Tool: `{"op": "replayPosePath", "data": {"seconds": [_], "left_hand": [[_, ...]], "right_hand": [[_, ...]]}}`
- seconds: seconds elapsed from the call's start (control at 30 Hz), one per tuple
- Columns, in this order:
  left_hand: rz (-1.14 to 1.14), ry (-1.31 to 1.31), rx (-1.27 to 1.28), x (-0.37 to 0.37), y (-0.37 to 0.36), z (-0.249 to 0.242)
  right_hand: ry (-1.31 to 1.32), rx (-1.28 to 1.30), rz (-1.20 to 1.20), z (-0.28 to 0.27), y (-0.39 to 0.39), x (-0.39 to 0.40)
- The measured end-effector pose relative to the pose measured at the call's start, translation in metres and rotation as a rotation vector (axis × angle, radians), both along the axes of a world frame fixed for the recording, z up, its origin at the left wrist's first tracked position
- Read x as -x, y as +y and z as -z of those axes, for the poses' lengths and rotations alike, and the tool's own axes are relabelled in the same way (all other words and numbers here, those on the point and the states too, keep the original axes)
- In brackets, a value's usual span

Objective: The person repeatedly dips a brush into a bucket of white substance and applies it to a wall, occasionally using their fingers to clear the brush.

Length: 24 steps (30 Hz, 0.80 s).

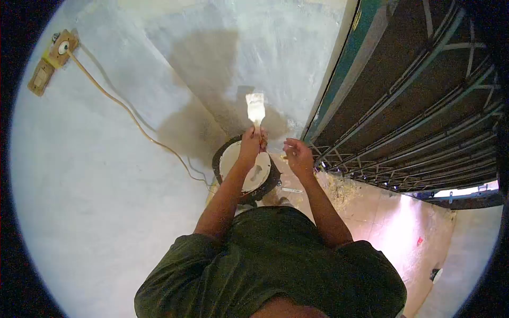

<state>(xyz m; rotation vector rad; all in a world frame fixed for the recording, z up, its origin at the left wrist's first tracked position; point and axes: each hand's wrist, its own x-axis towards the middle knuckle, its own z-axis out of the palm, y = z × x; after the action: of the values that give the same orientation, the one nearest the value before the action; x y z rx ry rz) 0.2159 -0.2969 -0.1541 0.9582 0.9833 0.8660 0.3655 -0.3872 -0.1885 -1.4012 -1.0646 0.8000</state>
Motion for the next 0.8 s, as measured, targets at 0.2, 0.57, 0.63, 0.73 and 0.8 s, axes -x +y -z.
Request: {"op": "replayPosePath", "data": {"seconds": [0.2,0.57,0.63,0.73,0.8], "left_hand": [[0.104,-0.102,-0.222,-0.012,0.046,-0.074],[0.352,0.103,0.151,-0.012,0.089,0.050],[0.412,0.167,0.219,-0.006,0.088,0.064],[0.438,0.158,0.190,-0.003,0.089,0.040],[0.369,0.038,0.076,-0.001,0.094,-0.010]], "right_hand": [[0.029,0.062,0.104,-0.024,0.001,0.010],[-0.032,0.140,0.197,-0.026,-0.010,0.046],[-0.040,0.167,0.216,-0.027,-0.009,0.056],[-0.047,0.203,0.218,-0.030,-0.007,0.067],[-0.039,0.219,0.210,-0.032,-0.006,0.075]]}}
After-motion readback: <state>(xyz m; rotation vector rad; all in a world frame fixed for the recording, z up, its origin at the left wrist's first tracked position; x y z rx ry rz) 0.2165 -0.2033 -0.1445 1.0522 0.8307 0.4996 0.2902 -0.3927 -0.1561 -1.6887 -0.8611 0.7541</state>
